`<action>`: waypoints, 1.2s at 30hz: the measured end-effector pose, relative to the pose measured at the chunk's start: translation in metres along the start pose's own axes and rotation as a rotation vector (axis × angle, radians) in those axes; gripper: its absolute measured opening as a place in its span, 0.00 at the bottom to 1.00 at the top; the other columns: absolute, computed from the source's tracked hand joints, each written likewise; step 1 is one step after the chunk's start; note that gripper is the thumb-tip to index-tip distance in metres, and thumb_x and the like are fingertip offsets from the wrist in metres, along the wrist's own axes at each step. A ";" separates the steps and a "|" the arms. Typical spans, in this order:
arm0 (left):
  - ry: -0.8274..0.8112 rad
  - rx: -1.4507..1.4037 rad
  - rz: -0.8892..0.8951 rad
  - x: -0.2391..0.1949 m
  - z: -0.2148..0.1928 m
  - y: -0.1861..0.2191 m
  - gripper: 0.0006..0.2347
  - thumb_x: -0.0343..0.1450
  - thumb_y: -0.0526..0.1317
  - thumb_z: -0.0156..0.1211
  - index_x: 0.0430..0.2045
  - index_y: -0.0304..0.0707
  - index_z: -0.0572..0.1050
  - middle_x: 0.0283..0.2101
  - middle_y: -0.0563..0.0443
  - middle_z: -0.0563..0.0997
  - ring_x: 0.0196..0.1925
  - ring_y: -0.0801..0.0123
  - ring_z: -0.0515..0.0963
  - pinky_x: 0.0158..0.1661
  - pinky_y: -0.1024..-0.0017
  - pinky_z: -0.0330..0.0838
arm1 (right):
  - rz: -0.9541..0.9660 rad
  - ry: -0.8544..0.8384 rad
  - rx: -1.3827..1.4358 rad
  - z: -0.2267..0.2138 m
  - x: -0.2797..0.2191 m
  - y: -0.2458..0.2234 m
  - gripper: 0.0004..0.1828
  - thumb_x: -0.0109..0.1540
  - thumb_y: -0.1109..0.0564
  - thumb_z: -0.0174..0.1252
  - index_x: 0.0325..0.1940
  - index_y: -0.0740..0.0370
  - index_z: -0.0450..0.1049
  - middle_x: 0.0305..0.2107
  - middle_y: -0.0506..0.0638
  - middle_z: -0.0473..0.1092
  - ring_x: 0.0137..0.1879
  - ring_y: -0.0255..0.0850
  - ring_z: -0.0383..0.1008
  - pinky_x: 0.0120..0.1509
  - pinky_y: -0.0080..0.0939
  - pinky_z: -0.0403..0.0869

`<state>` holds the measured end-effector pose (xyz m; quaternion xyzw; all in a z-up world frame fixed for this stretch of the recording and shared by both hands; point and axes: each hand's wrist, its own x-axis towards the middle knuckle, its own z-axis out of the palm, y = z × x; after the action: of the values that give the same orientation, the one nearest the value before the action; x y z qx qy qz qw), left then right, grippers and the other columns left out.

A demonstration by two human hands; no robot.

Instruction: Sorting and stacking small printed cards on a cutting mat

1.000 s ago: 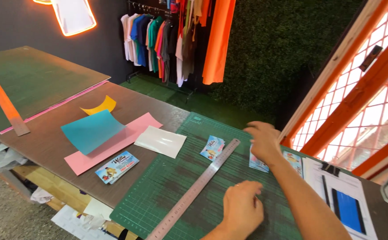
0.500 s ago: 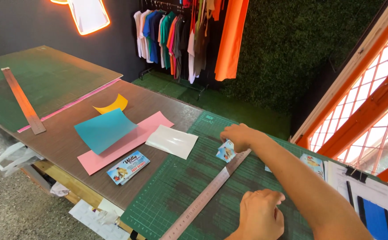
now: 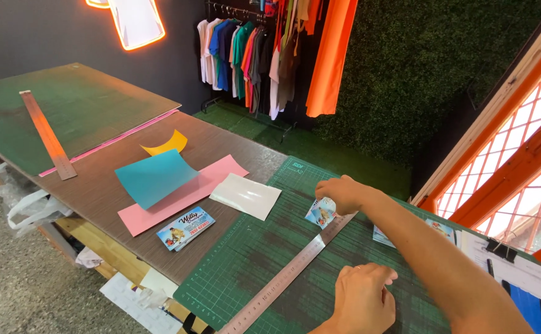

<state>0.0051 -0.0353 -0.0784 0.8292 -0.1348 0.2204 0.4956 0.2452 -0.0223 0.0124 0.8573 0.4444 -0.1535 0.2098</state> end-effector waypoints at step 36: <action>-0.148 -1.815 -0.656 0.038 -0.046 0.012 0.34 0.72 0.66 0.45 0.66 0.42 0.71 0.61 0.45 0.79 0.62 0.59 0.78 0.56 0.64 0.74 | 0.531 0.798 1.738 0.052 -0.188 -0.118 0.45 0.49 0.62 0.68 0.69 0.62 0.59 0.55 0.59 0.74 0.57 0.47 0.76 0.58 0.50 0.78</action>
<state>0.0222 -0.0009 -0.0315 0.1392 -0.0463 -0.1695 0.9746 0.0391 -0.1185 0.0260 0.7735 0.0091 -0.0740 -0.6294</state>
